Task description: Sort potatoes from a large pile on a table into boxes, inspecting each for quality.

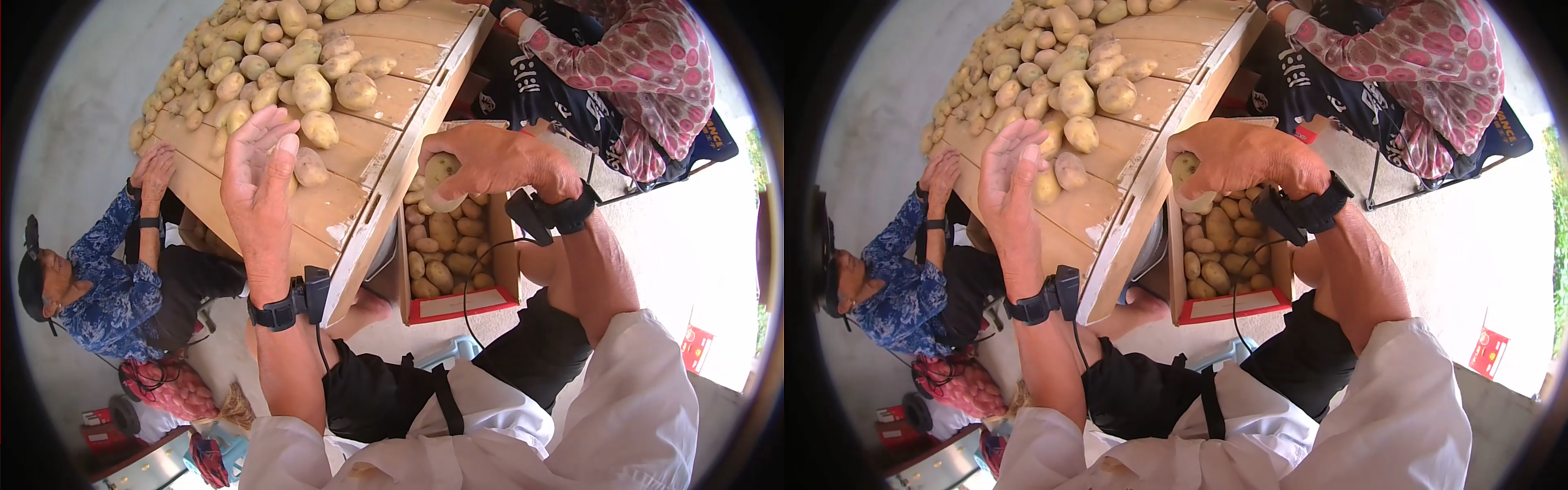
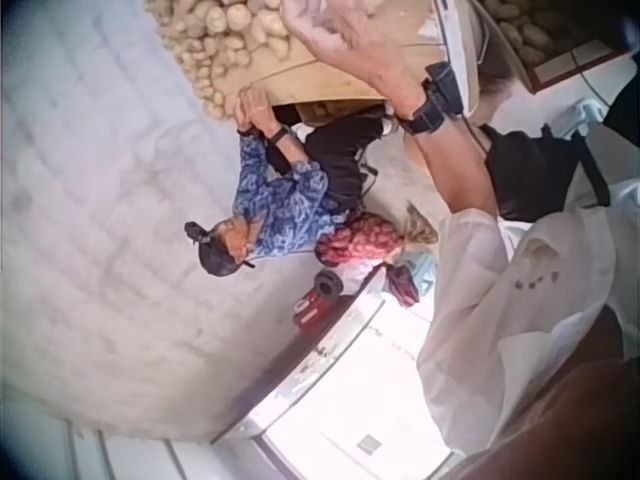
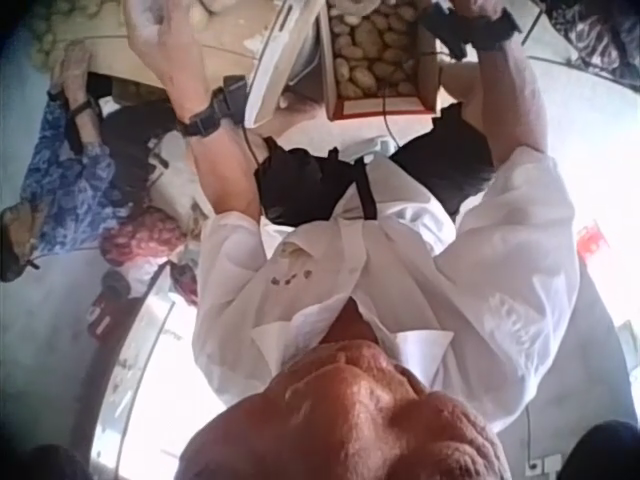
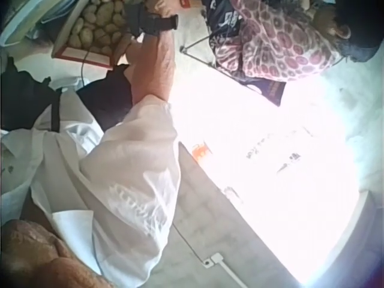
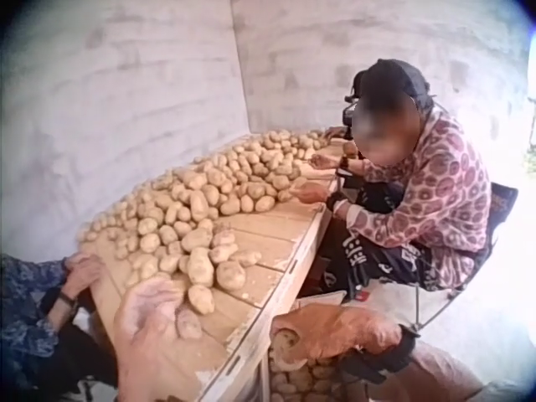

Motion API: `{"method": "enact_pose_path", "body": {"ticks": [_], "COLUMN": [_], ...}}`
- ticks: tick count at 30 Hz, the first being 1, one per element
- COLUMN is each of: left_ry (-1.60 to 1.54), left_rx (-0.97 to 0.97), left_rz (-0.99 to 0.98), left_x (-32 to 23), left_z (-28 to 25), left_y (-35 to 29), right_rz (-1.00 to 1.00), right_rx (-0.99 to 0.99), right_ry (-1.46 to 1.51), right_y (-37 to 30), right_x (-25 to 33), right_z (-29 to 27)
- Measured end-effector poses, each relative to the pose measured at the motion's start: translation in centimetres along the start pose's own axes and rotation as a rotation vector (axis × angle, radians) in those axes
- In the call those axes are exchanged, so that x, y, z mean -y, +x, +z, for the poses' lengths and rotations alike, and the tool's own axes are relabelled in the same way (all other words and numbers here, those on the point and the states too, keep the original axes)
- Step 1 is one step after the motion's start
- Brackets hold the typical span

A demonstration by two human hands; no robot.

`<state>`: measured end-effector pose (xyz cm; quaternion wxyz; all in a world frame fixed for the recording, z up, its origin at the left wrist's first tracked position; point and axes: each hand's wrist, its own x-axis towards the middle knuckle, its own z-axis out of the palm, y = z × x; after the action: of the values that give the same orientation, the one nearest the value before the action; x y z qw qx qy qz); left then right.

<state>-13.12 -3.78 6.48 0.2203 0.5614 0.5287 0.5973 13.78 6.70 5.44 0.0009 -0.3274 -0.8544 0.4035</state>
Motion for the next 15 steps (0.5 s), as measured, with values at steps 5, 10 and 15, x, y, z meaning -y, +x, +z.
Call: {"method": "enact_pose_path", "body": {"ticks": [5,10,15], "left_ry": [-0.04,-0.104,0.072], "left_rx": [-0.071,-0.222,-0.157], "left_rz": [-0.03,-0.169,-0.329], "left_x": [0.2,1.1,2.3], "left_z": [-1.0,-2.9,-4.8], "left_y": [0.5,1.2,1.4], "right_rz": [0.167,0.241,0.184], "right_rx": [-0.133,-0.364,-0.45], "right_ry": [-0.337,-0.208,-0.181], "right_y": [0.5,0.7,1.3], "right_x": [-3.8,-3.8,-3.0], "right_z": [0.5,-0.6,-0.6]}}
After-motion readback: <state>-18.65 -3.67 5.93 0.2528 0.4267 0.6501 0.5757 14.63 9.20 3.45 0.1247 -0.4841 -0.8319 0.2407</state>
